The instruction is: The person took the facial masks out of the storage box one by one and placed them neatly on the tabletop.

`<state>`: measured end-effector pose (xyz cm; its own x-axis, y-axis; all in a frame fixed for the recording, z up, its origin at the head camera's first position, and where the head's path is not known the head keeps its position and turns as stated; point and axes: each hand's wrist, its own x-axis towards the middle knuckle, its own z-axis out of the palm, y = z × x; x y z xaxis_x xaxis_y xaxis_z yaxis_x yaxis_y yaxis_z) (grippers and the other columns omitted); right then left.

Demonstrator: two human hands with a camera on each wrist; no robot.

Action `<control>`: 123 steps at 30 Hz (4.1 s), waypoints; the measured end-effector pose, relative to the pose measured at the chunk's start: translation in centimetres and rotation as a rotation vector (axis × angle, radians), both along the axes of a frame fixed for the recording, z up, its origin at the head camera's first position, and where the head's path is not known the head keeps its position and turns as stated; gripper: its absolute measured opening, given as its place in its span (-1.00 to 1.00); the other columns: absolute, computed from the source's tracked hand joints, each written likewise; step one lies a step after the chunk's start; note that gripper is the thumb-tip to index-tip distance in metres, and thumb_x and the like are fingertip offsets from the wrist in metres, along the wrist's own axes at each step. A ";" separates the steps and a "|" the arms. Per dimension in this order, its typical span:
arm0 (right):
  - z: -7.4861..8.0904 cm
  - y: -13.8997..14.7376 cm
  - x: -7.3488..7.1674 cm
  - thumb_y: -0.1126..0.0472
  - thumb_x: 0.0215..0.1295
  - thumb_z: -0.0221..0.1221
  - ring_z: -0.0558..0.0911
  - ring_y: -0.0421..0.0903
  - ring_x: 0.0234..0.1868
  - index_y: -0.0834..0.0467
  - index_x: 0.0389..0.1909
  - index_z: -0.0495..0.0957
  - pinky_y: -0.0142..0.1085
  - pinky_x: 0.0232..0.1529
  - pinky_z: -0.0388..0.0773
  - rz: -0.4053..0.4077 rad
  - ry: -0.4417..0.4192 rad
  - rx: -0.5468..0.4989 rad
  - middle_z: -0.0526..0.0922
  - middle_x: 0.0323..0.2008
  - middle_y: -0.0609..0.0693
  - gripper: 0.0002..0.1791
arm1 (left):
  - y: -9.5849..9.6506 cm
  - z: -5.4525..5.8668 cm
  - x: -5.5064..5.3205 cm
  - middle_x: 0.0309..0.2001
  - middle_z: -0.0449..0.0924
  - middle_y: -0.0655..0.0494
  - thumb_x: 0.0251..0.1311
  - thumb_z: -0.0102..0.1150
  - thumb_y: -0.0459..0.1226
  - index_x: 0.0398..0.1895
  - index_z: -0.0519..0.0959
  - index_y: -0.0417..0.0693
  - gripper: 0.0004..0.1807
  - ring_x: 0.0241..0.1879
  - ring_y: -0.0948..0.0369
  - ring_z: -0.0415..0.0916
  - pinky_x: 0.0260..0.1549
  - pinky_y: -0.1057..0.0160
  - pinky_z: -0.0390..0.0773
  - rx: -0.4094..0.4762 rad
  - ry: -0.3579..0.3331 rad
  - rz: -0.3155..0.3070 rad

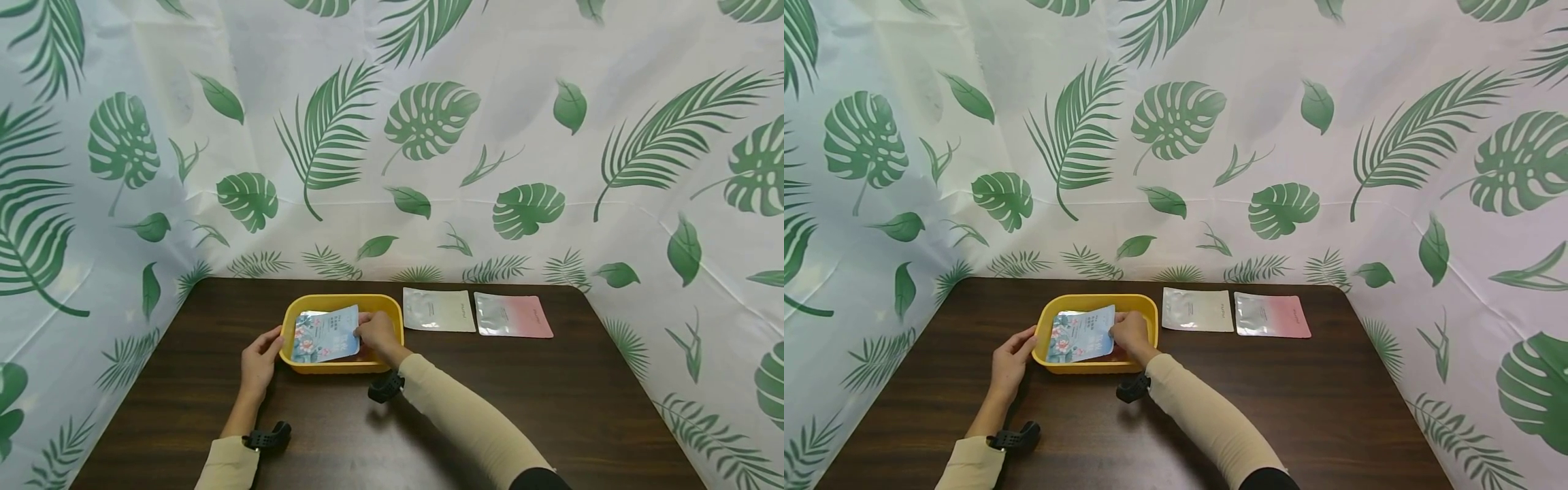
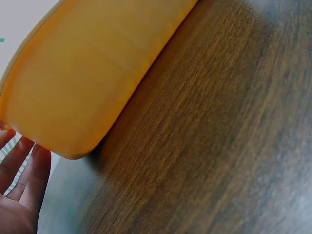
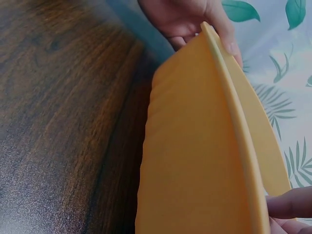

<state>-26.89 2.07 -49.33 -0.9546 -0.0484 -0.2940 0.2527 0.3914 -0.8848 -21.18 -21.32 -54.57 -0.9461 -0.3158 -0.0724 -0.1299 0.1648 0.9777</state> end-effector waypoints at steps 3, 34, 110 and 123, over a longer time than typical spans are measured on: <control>0.1 -0.1 0.0 0.41 0.19 0.22 0.66 -0.07 -0.46 0.31 -0.24 0.61 -0.29 -0.49 0.66 -0.010 -0.011 -0.012 0.66 -0.26 0.14 -0.88 | 0.0 0.0 0.1 0.30 0.47 -0.03 0.41 0.05 -0.13 0.25 0.49 -0.09 -0.58 -0.05 0.47 0.40 -0.23 0.62 0.49 -0.006 -0.002 0.004; 2.5 3.1 -1.0 0.43 0.20 0.22 0.62 -0.17 -0.55 0.37 -0.13 0.64 -0.35 -0.48 0.64 -0.060 0.021 -0.196 0.70 -0.28 0.19 -0.78 | 0.1 0.1 0.1 0.27 0.48 -0.14 0.38 0.10 -0.19 0.22 0.51 -0.19 -0.58 -0.11 0.61 0.41 -0.22 0.66 0.47 0.021 0.039 0.029; 1.5 26.2 2.6 0.33 0.36 0.15 0.65 -0.21 -0.35 0.13 -0.17 0.59 -0.44 -0.29 0.61 -0.127 -0.078 -0.495 0.68 -0.34 -0.15 -0.90 | 0.1 -0.1 -0.2 0.13 0.59 -0.19 0.36 0.12 -0.25 0.11 0.58 -0.22 -0.67 -0.26 0.51 0.43 -0.32 0.59 0.47 -0.048 0.102 0.055; -1.6 26.2 3.4 0.34 0.36 0.14 0.62 -0.22 -0.37 0.12 -0.16 0.61 -0.45 -0.35 0.58 -0.120 -0.100 -0.463 0.69 -0.37 -0.17 -0.87 | 0.1 -0.1 -0.2 0.17 0.57 -0.17 0.37 0.12 -0.22 0.12 0.57 -0.22 -0.65 -0.23 0.54 0.43 -0.29 0.61 0.46 -0.039 0.099 0.043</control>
